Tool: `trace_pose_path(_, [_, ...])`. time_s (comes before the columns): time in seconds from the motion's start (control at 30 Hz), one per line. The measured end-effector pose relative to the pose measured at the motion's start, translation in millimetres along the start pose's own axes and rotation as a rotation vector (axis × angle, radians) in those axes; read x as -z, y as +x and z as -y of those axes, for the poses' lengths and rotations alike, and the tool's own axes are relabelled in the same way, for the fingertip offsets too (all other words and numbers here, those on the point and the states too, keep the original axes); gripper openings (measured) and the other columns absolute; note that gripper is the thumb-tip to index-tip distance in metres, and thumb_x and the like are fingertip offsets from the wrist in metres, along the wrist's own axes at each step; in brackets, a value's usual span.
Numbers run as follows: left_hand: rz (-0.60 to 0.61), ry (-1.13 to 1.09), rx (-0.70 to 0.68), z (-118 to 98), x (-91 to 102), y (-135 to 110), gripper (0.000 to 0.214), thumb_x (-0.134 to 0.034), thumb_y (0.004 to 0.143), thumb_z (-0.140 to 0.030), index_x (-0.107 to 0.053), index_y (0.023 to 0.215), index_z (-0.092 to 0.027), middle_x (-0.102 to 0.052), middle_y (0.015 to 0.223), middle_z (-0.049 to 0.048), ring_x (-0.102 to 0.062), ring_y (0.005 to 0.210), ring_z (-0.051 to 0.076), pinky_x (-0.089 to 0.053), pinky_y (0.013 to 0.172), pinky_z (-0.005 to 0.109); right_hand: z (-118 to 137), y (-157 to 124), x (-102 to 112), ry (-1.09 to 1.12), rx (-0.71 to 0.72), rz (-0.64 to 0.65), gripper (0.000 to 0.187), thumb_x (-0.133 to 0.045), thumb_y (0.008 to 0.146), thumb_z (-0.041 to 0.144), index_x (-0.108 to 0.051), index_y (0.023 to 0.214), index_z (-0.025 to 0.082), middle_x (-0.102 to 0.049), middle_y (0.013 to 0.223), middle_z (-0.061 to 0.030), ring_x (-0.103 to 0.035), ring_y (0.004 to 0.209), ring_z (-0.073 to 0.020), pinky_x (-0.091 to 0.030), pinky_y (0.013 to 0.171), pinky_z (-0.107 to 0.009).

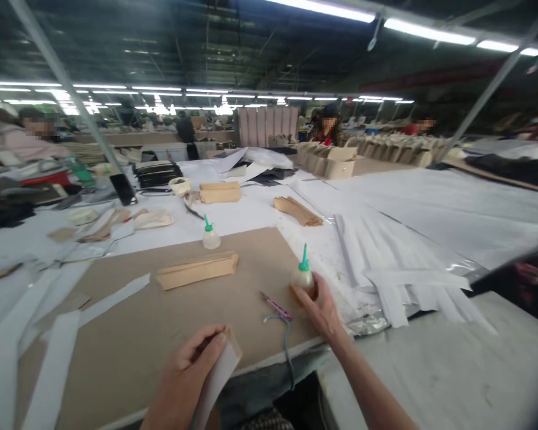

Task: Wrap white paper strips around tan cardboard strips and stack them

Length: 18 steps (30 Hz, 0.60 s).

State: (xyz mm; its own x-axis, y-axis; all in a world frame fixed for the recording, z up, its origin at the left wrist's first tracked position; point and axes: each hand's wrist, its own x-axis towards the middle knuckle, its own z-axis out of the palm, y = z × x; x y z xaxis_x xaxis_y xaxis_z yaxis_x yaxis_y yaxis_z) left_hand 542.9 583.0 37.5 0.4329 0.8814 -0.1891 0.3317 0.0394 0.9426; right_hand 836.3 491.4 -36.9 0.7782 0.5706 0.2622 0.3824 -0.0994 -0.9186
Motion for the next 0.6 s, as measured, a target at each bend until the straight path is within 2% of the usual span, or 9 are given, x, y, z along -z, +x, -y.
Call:
trace_pose_path(0.1, [0.018, -0.125, 0.041, -3.2, -3.9, -1.9, 0.057, -0.071, 0.076, -0.064, -0.077, 0.111, -0.019, -0.078, 0.098, 0.0080, -0.069, 0.087, 0.023, -0.053, 0.071, 0.026, 11.3, -6.4, 8.4, 0.135, -0.039, 0.080, 0.062, -0.060, 0.087, 0.055, -0.046, 0.136, 0.020, -0.062, 0.121, -0.0124, -0.062, 0.107, -0.0303, -0.052, 0.092, -0.046])
trace_pose_path(0.13, [0.008, -0.156, 0.043, -2.7, -5.0, -2.8, 0.056, -0.071, 0.077, -0.063, -0.077, 0.110, -0.018, -0.077, 0.097, 0.0083, -0.068, 0.084, 0.022, -0.052, 0.069, 0.025, 16.6, -13.0, 13.1, 0.204, -0.052, 0.132, 0.059, -0.055, 0.091, 0.054, -0.044, 0.139, 0.022, -0.063, 0.121, -0.0114, -0.063, 0.105, -0.0291, -0.055, 0.087, -0.044])
trace_pose_path(0.2, [-0.015, -0.183, 0.037, -0.8, -6.2, -5.0, 0.054, -0.072, 0.076, -0.063, -0.077, 0.106, -0.018, -0.077, 0.096, 0.0085, -0.066, 0.081, 0.021, -0.051, 0.066, 0.024, 27.9, -32.1, 24.9, 0.396, -0.109, 0.278, 0.056, -0.056, 0.093, 0.051, -0.045, 0.142, 0.026, -0.065, 0.121, -0.0110, -0.065, 0.102, -0.0289, -0.056, 0.081, -0.041])
trace_pose_path(0.27, [-0.032, -0.193, 0.031, 1.5, -5.9, -7.4, 0.052, -0.073, 0.076, -0.062, -0.077, 0.103, -0.018, -0.077, 0.093, 0.0079, -0.065, 0.079, 0.020, -0.051, 0.065, 0.024, 37.9, -54.7, 36.6, 0.379, -0.086, 0.359, 0.055, -0.062, 0.090, 0.052, -0.053, 0.138, 0.025, -0.061, 0.133, -0.0123, -0.061, 0.115, -0.0317, -0.054, 0.091, -0.041])
trace_pose_path(0.37, [-0.023, -0.226, 0.026, 3.8, -4.2, -10.0, 0.049, -0.073, 0.078, -0.061, -0.076, 0.101, -0.018, -0.076, 0.091, 0.0070, -0.065, 0.076, 0.019, -0.051, 0.063, 0.023, 48.3, -83.0, 47.6, 0.237, 0.003, 0.335, 0.060, -0.073, 0.082, 0.053, -0.060, 0.133, 0.024, -0.057, 0.141, -0.0133, -0.058, 0.123, -0.0351, -0.054, 0.094, -0.039])
trace_pose_path(0.47, [-0.009, -0.248, 0.012, 2.8, -3.1, -12.1, 0.046, -0.070, 0.080, -0.059, -0.074, 0.099, -0.017, -0.076, 0.092, 0.0076, -0.066, 0.077, 0.019, -0.051, 0.064, 0.023, 57.2, -98.2, 50.2, 0.199, 0.031, 0.287, 0.060, -0.072, 0.083, 0.052, -0.058, 0.133, 0.023, -0.062, 0.132, -0.0146, -0.065, 0.113, -0.0340, -0.058, 0.086, -0.036])
trace_pose_path(0.6, [-0.057, -0.262, 0.006, -5.2, -4.6, -16.6, 0.044, -0.070, 0.081, -0.059, -0.074, 0.096, -0.017, -0.075, 0.087, 0.0061, -0.064, 0.074, 0.018, -0.050, 0.063, 0.023, 74.3, -107.8, 48.4, 0.103, 0.092, 0.317, 0.052, -0.074, 0.083, 0.045, -0.059, 0.128, 0.024, -0.067, 0.123, -0.0136, -0.068, 0.107, -0.0335, -0.060, 0.082, -0.035])
